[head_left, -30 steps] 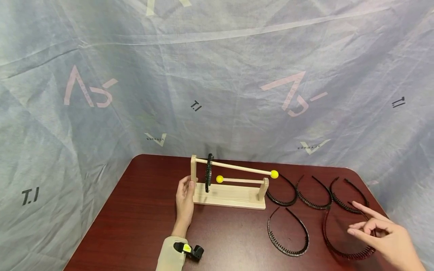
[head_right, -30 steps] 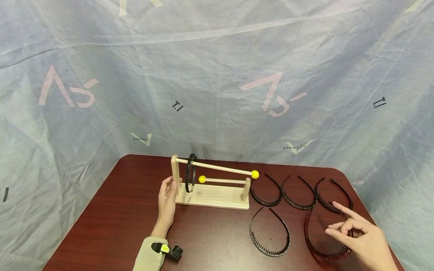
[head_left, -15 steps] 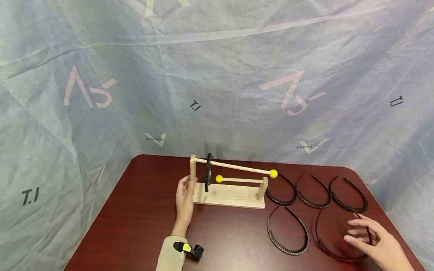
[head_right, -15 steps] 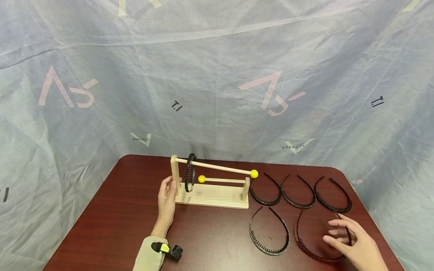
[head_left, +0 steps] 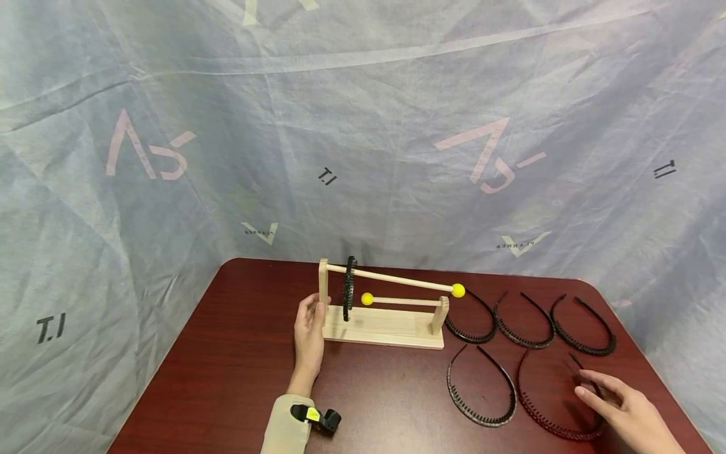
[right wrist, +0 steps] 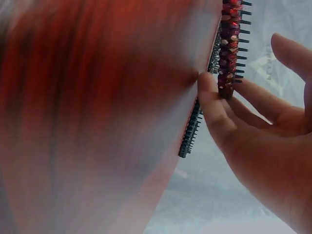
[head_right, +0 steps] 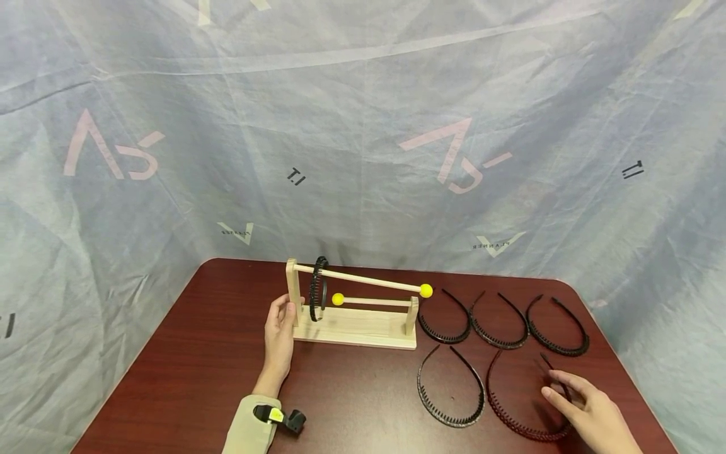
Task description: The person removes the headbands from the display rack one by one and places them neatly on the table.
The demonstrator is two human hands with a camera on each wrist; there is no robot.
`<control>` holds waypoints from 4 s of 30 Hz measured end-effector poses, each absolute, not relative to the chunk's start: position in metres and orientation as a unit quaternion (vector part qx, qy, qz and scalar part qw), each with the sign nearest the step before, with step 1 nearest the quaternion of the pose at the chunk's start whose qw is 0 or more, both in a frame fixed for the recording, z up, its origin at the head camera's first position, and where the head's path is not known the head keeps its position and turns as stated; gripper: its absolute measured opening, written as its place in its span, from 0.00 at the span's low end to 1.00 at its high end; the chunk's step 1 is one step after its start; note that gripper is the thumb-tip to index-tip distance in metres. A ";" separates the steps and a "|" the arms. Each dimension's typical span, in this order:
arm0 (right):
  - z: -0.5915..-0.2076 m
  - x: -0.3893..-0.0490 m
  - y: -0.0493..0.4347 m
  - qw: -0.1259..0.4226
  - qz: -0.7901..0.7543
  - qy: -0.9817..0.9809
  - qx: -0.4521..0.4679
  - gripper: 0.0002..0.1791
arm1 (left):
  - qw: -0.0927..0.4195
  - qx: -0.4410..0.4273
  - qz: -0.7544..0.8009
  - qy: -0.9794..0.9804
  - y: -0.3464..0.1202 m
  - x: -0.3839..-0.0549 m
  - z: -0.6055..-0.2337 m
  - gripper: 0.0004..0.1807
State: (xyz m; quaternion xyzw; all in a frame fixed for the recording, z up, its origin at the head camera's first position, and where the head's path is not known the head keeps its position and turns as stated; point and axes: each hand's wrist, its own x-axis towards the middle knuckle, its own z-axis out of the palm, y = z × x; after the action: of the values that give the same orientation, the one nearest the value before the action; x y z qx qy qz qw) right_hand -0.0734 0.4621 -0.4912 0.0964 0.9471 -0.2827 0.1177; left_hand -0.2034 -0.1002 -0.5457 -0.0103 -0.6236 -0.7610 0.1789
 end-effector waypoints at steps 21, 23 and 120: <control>-0.500 -0.075 0.459 0.097 -0.223 0.970 -0.012 0.40 | 0.180 -0.013 -0.760 -0.624 -0.100 -0.204 -0.547 0.18; -0.502 -0.075 0.459 0.063 -0.223 0.972 -0.026 0.37 | 0.180 -0.014 -0.760 -0.624 -0.100 -0.204 -0.547 0.19; -0.416 -0.175 0.058 0.022 -0.789 0.610 -0.075 0.17 | 0.188 -0.003 -0.747 -0.638 -0.099 -0.204 -0.548 0.17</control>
State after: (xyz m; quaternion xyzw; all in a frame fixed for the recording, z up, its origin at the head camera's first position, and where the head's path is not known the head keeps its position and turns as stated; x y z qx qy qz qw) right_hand -0.1745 0.0577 -0.4164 -0.0746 0.6095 -0.7889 0.0223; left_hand -0.2044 -0.0990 -0.5478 -0.0032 -0.6382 -0.7467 0.1875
